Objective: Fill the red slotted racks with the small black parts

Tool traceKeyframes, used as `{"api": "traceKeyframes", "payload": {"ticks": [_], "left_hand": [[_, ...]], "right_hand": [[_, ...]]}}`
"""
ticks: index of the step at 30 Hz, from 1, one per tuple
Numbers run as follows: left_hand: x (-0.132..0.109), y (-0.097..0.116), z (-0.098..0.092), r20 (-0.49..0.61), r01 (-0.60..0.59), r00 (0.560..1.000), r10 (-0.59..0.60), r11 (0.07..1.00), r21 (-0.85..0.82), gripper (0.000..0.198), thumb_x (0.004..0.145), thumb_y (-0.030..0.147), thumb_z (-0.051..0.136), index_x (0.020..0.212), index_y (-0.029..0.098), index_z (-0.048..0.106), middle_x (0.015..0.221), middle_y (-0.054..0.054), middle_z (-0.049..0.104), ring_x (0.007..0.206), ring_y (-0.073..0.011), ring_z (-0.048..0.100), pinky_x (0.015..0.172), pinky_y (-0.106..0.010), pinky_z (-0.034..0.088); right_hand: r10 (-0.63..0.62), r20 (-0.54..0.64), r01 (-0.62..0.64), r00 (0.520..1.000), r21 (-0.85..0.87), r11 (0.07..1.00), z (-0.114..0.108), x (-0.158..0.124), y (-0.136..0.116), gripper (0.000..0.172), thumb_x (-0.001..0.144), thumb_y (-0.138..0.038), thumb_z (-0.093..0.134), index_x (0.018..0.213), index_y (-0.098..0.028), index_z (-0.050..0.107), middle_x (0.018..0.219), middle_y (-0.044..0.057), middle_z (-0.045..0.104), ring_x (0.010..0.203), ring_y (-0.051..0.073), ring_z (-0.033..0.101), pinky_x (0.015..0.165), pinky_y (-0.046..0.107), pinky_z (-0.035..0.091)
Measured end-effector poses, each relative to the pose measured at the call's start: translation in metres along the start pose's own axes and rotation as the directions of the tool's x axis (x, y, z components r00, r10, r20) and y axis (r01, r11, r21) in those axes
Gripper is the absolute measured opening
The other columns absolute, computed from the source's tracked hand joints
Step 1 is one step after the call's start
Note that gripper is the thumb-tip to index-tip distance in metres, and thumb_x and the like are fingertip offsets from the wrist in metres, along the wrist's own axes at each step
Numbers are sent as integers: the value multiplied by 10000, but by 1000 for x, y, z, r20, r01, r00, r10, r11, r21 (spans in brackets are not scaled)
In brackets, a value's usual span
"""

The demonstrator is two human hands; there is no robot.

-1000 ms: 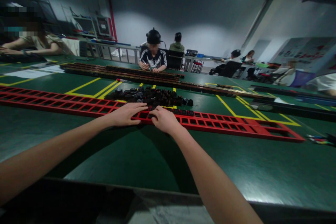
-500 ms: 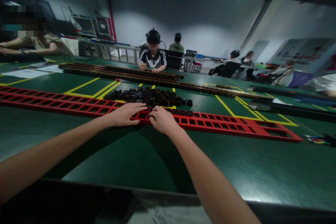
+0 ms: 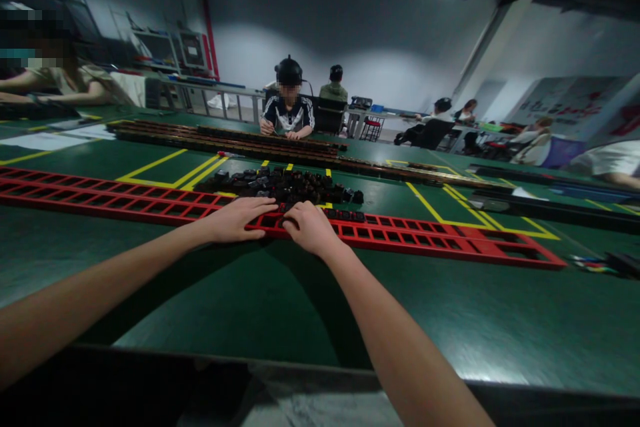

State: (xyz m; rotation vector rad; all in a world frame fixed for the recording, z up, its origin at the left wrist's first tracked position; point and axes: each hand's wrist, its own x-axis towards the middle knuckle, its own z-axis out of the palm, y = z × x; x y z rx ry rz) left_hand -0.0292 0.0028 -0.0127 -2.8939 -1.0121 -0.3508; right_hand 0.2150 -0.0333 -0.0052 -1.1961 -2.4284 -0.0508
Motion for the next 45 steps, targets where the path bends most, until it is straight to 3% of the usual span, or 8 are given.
{"api": "traceKeyframes", "payload": {"ticks": [7,15,19,25,30,36,40,45], "left_hand": [[0,1,-1,19,15,1000,-15,1000,5,709,912,510,595,1514,182,414,1595,-129,368,1452,-294,377,1188,-438,297],[1,5,-3,33,33,999,-33,999,6,695,922,506,587,1514,191,407,1600,-126,360,1455,-285,371,1184,-425,291],[1,6,-4,41,46,998,-47,999,7,702,918,501,598,1517,189,406,1600,-129,357,1456,-289,368,1188,-422,281],[0,6,-4,25,39,999,-38,999,-12,694,915,489,599,1515,195,410,1594,-129,371,1451,-294,379,1182,-431,293],[1,6,-4,27,29,999,-29,999,-13,694,914,498,593,1511,191,416,1595,-135,366,1446,-303,383,1179,-448,296],[1,5,-4,34,35,999,-34,999,-7,703,917,501,592,1513,176,412,1598,-140,357,1449,-298,376,1182,-436,289],[0,4,-3,30,30,999,-29,1000,-9,700,923,504,584,1522,192,398,1599,-133,359,1452,-292,373,1183,-429,287],[1,4,-3,23,23,999,-23,1000,0,695,922,512,580,1514,191,408,1597,-138,361,1449,-294,378,1179,-432,291]], "right_hand": [[245,-153,-264,957,-118,957,-6,-4,28,312,982,-311,502,1215,-188,671,1322,122,615,1219,281,528,988,451,438],[400,103,-372,911,-212,903,-7,3,42,493,1030,-431,359,1430,-196,525,1594,115,378,1356,304,479,1113,483,371],[403,173,-361,898,-230,904,-8,5,40,514,1039,-470,294,1413,-225,546,1586,113,383,1294,314,532,1052,485,431],[376,20,-367,926,-179,913,-5,-1,43,431,1007,-440,428,1287,-188,638,1303,157,552,1125,282,602,958,426,494],[392,31,-381,919,-179,907,-3,-1,45,481,1002,-483,421,1381,-234,582,1475,177,435,1220,358,559,990,534,466],[397,98,-375,913,-187,908,-4,1,45,506,1021,-502,351,1311,-206,642,1458,184,475,1141,340,625,962,513,488],[438,37,-429,898,-147,891,-2,-1,47,511,992,-520,432,1319,-182,632,1447,183,451,1080,303,657,949,453,513],[362,-119,-370,924,-44,928,1,-4,49,391,965,-394,515,1259,-174,649,1356,145,482,1028,247,657,941,401,525]]}}
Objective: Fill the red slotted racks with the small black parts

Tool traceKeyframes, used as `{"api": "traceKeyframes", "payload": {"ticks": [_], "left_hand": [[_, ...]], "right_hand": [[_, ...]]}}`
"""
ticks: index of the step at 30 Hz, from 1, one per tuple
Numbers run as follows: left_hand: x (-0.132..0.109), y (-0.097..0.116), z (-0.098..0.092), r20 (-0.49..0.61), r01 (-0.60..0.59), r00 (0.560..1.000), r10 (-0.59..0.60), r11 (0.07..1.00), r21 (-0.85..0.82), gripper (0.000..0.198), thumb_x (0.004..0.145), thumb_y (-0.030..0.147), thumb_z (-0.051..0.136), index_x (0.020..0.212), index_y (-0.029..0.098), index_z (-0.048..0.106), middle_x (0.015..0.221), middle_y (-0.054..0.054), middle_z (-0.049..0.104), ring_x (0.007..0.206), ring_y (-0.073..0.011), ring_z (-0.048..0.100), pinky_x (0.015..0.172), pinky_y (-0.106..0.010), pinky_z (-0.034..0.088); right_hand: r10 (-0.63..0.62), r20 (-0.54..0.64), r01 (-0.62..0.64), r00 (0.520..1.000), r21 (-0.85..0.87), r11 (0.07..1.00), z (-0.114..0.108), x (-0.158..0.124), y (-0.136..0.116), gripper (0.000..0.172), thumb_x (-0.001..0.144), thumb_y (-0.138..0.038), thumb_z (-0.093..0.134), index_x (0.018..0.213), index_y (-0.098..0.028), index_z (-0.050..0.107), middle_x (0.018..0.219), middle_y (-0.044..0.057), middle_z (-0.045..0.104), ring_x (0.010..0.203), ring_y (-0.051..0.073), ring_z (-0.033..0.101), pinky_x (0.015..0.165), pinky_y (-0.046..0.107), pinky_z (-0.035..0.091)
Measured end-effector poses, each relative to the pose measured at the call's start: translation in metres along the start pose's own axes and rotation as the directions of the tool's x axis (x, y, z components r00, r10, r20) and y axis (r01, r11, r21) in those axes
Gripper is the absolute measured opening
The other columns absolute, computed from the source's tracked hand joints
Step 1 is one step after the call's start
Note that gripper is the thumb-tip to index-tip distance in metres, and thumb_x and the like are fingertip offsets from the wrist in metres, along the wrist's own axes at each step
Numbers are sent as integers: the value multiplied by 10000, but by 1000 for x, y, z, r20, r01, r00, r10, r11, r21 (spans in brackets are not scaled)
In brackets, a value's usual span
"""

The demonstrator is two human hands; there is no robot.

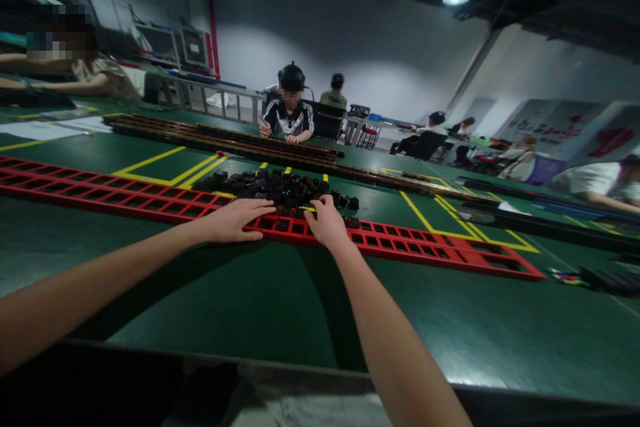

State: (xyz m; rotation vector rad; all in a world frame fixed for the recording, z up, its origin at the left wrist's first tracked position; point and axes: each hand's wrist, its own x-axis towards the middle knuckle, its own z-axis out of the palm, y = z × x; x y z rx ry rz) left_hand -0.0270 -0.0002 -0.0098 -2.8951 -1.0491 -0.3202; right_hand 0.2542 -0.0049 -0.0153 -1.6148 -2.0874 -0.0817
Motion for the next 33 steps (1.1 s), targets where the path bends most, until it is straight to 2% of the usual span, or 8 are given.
{"api": "traceKeyframes", "payload": {"ticks": [5,8,10,14,18,21,28,33], "left_hand": [[0,-2,2,-5,1,1000,-1,1000,-10,694,924,527,574,1515,203,409,1601,-127,356,1454,-287,371,1181,-429,288],[-1,-4,4,-11,7,1000,-8,1000,-17,691,922,522,578,1515,207,410,1600,-125,360,1454,-294,370,1179,-441,291],[0,-3,4,-13,0,1000,0,1000,-19,698,916,523,588,1511,200,418,1593,-130,370,1449,-298,380,1177,-436,297],[0,-1,1,-13,-8,1000,7,1000,-17,695,915,522,587,1505,191,428,1587,-140,379,1443,-307,390,1172,-442,308],[0,1,-2,9,3,1000,-3,1000,-15,698,918,509,584,1508,174,419,1591,-149,368,1447,-307,381,1175,-442,300],[0,1,-1,-2,-1,1000,1,1000,-10,689,922,514,573,1508,188,417,1590,-142,371,1446,-303,383,1173,-446,301],[-1,0,0,-7,-11,1000,12,1000,6,684,929,524,555,1510,195,410,1595,-140,361,1443,-301,386,1175,-443,296],[0,2,-2,14,6,1000,-6,1000,6,697,920,505,582,1512,179,408,1595,-136,365,1448,-291,380,1182,-430,290]], "right_hand": [[-93,-171,110,981,91,990,-1,-2,0,212,907,-248,552,1078,-188,662,1216,116,534,1031,235,612,934,393,514],[-107,-201,136,974,136,981,-3,-2,1,119,870,-189,540,937,-208,636,1131,98,552,986,228,593,907,389,510],[-103,-205,136,973,154,979,-3,-1,1,120,845,-159,521,899,-216,611,1088,90,560,951,225,583,882,386,508],[-74,-214,112,974,172,979,-3,0,3,209,814,-139,515,994,-209,594,1066,86,566,936,230,579,864,387,509],[-81,-206,123,975,197,973,-2,-1,3,380,810,-155,561,1188,-192,582,1165,105,538,1042,241,583,957,408,504],[-82,-175,116,981,191,975,-1,-1,3,350,808,-186,603,1158,-194,621,1162,103,514,1066,243,577,1009,422,491],[-108,-177,144,978,206,968,-2,0,3,209,816,-201,603,1024,-204,628,1110,90,556,1025,238,582,951,413,508],[-87,-182,128,979,227,965,-2,0,2,310,804,-178,603,1114,-195,609,1123,96,617,1059,246,598,981,420,494]]}}
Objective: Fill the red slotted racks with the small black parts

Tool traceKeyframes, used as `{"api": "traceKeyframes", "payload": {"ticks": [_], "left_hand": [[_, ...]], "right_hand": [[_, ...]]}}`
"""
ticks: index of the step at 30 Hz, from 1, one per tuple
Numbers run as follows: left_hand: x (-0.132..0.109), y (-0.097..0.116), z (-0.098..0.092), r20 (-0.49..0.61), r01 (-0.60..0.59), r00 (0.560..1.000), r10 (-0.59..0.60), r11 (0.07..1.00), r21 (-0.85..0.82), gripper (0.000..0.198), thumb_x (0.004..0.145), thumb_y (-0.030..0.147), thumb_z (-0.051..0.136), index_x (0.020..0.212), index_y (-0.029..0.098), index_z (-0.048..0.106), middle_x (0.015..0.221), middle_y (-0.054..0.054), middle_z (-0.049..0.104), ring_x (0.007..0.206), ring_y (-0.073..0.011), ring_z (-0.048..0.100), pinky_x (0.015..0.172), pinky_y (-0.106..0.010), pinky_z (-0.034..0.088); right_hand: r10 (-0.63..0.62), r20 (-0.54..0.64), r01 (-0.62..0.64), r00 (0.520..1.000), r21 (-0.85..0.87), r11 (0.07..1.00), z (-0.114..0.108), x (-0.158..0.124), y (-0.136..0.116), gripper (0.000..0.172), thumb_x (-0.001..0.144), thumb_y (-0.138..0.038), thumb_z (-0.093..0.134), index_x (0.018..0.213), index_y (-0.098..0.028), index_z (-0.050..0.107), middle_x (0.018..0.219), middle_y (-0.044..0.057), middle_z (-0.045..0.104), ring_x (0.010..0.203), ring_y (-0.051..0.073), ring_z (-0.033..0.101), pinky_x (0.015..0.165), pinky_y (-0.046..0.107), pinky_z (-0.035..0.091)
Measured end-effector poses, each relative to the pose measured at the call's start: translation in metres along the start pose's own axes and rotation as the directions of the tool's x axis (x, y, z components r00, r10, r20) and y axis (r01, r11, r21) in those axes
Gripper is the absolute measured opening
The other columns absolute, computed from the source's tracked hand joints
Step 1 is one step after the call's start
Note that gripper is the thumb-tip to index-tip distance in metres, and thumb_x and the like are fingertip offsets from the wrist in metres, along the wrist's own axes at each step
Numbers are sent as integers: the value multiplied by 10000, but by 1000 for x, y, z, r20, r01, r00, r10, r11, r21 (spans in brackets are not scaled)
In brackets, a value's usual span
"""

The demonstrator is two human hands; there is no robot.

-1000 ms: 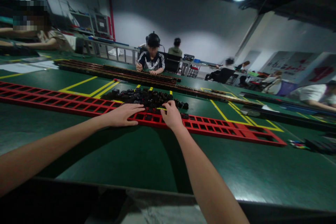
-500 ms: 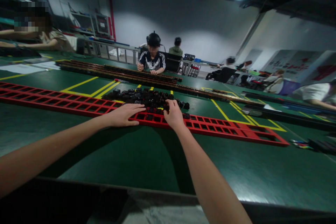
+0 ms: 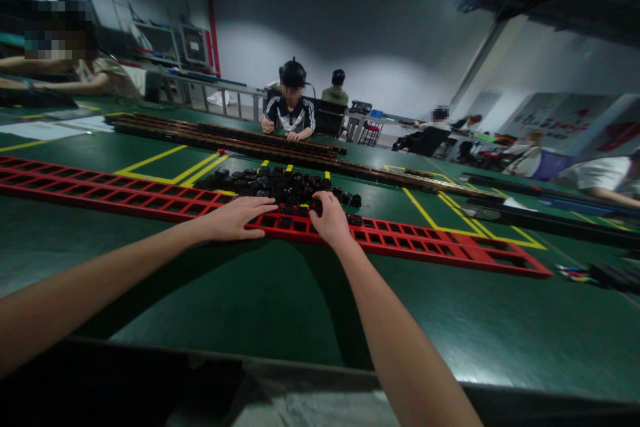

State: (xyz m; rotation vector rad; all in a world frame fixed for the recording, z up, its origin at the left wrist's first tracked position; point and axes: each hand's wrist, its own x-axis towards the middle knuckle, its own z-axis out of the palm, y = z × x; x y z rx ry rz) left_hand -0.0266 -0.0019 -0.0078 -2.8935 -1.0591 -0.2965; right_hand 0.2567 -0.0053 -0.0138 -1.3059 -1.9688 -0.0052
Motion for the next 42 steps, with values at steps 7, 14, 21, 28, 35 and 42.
{"api": "traceKeyframes", "payload": {"ticks": [7,14,21,28,35,42], "left_hand": [[0,0,1,-7,-2,1000,2,1000,-2,695,920,514,585,1515,201,406,1598,-128,362,1447,-294,381,1181,-430,290],[0,0,-1,8,9,1000,-9,1000,-13,699,930,513,575,1521,185,397,1602,-131,353,1455,-301,368,1186,-433,284],[0,0,0,7,7,1000,-7,1000,-14,711,921,514,585,1519,175,405,1605,-132,347,1459,-296,364,1193,-427,275],[0,0,-1,11,9,1000,-9,1000,-10,710,921,509,586,1520,174,402,1603,-134,349,1459,-294,363,1192,-427,275],[1,0,0,12,11,1000,-11,1000,-13,708,921,505,589,1520,172,408,1604,-133,349,1457,-303,366,1188,-438,283],[0,-1,1,-1,4,1000,-4,1000,1,704,922,521,578,1517,184,409,1603,-127,353,1459,-292,364,1188,-425,282]], "right_hand": [[-7,27,8,1000,-25,1000,1,0,1,464,818,-192,620,1281,-171,587,1213,122,621,1156,257,588,1052,436,464],[18,61,-14,998,-63,998,0,0,0,380,826,-246,654,1198,-165,649,1128,111,618,1060,253,622,990,430,498],[29,58,-25,998,-71,997,-1,0,-1,269,808,-241,667,1073,-198,646,1063,82,603,1001,249,619,930,420,512],[-13,36,18,999,-141,990,-2,-1,-5,180,788,-211,656,962,-216,612,1024,81,618,990,271,594,895,443,493],[-15,-59,10,998,-78,997,-3,-2,-10,138,839,-248,603,972,-217,589,1034,91,611,949,262,601,852,411,501],[0,14,0,1000,-13,1000,-3,-3,-10,126,902,-285,565,1016,-237,590,1073,72,640,966,249,627,855,402,507]]}}
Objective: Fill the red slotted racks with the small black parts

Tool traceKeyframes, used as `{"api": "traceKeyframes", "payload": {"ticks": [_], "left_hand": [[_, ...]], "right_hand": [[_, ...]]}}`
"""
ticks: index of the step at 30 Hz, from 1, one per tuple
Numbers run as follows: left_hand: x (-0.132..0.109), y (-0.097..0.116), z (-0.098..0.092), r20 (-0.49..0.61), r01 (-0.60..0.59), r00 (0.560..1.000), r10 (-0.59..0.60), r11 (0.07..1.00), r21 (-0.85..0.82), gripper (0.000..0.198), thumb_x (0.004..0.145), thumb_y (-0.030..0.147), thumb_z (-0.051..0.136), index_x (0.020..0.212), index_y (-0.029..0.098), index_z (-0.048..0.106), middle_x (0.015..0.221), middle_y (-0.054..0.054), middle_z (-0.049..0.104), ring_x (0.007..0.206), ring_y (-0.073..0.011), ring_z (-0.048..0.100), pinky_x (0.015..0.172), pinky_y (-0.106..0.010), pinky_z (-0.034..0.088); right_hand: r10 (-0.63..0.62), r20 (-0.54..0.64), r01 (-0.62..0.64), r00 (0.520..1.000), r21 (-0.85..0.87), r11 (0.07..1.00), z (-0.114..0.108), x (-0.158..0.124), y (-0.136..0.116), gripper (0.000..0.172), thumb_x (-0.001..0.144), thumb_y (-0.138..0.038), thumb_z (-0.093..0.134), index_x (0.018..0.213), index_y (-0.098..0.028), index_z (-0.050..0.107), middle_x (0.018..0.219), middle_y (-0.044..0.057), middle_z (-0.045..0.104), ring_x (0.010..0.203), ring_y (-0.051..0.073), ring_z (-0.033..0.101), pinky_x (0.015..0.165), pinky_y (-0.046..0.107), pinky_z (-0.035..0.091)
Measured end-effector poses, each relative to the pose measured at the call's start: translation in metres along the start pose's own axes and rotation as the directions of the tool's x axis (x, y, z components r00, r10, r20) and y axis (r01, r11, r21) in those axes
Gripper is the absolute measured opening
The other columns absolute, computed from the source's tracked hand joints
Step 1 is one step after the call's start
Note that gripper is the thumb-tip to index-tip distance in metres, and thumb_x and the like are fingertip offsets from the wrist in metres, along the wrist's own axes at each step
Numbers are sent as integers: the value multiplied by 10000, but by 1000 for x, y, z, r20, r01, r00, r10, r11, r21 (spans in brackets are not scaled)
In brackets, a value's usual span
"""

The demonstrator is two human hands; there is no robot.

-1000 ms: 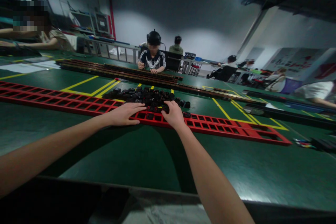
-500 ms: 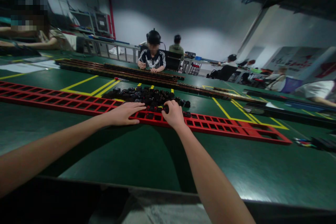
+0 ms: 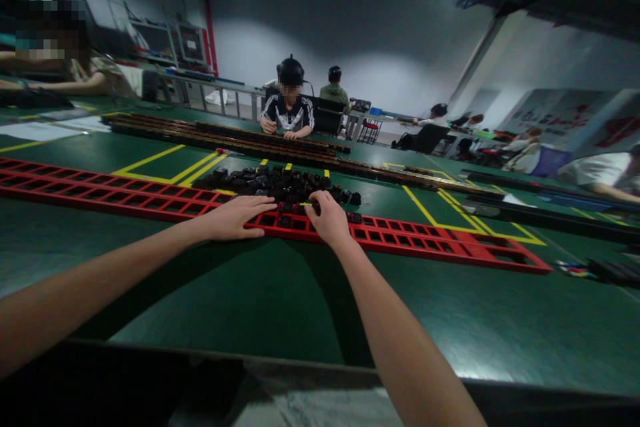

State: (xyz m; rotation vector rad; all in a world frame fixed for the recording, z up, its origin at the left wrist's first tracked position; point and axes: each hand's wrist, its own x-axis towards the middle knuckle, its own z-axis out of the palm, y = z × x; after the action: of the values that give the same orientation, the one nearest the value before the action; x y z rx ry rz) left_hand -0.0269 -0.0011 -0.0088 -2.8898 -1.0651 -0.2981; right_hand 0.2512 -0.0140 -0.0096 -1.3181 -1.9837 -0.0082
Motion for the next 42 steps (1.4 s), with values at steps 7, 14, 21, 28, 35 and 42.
{"api": "traceKeyframes", "payload": {"ticks": [7,14,21,28,35,42], "left_hand": [[0,0,0,0,2,1000,-2,1000,-4,706,921,524,575,1517,183,410,1598,-131,361,1453,-298,373,1185,-439,291],[-1,0,0,-4,0,1000,0,1000,-16,716,918,526,577,1522,184,403,1596,-134,364,1455,-306,370,1183,-455,297],[-1,2,-1,0,3,1000,-3,1000,-20,714,912,515,587,1513,169,418,1597,-143,358,1454,-311,370,1187,-452,291],[-1,0,0,-11,5,1000,-5,999,-37,699,917,510,584,1516,193,413,1602,-124,355,1455,-301,367,1188,-446,285],[0,-2,0,0,-4,1000,4,999,-42,717,921,531,580,1524,189,397,1610,-121,340,1459,-297,355,1190,-443,278],[0,-2,0,-19,-2,1000,1,999,-43,710,922,513,590,1519,178,403,1600,-137,355,1454,-299,365,1187,-449,278]], "right_hand": [[-71,39,68,997,64,996,-2,-1,1,292,813,-218,643,1095,-225,569,1164,89,586,1045,255,603,872,403,523],[-125,21,121,992,117,986,0,-1,3,337,786,-151,597,1112,-233,572,1149,81,595,1081,249,600,961,423,508],[-143,43,139,989,82,987,-6,-19,-3,329,855,-228,591,1184,-225,574,1167,100,614,1074,260,619,933,427,524],[-92,11,90,996,110,990,-12,-23,-5,351,870,-264,595,1219,-232,580,1175,101,632,1091,264,623,949,443,519],[-147,4,145,989,137,980,-11,-20,-3,366,863,-262,606,1226,-220,589,1160,105,654,1084,266,636,947,449,519],[-126,68,115,990,153,982,-7,-21,-7,392,839,-298,639,1221,-221,596,1175,102,689,1078,276,664,950,467,531]]}}
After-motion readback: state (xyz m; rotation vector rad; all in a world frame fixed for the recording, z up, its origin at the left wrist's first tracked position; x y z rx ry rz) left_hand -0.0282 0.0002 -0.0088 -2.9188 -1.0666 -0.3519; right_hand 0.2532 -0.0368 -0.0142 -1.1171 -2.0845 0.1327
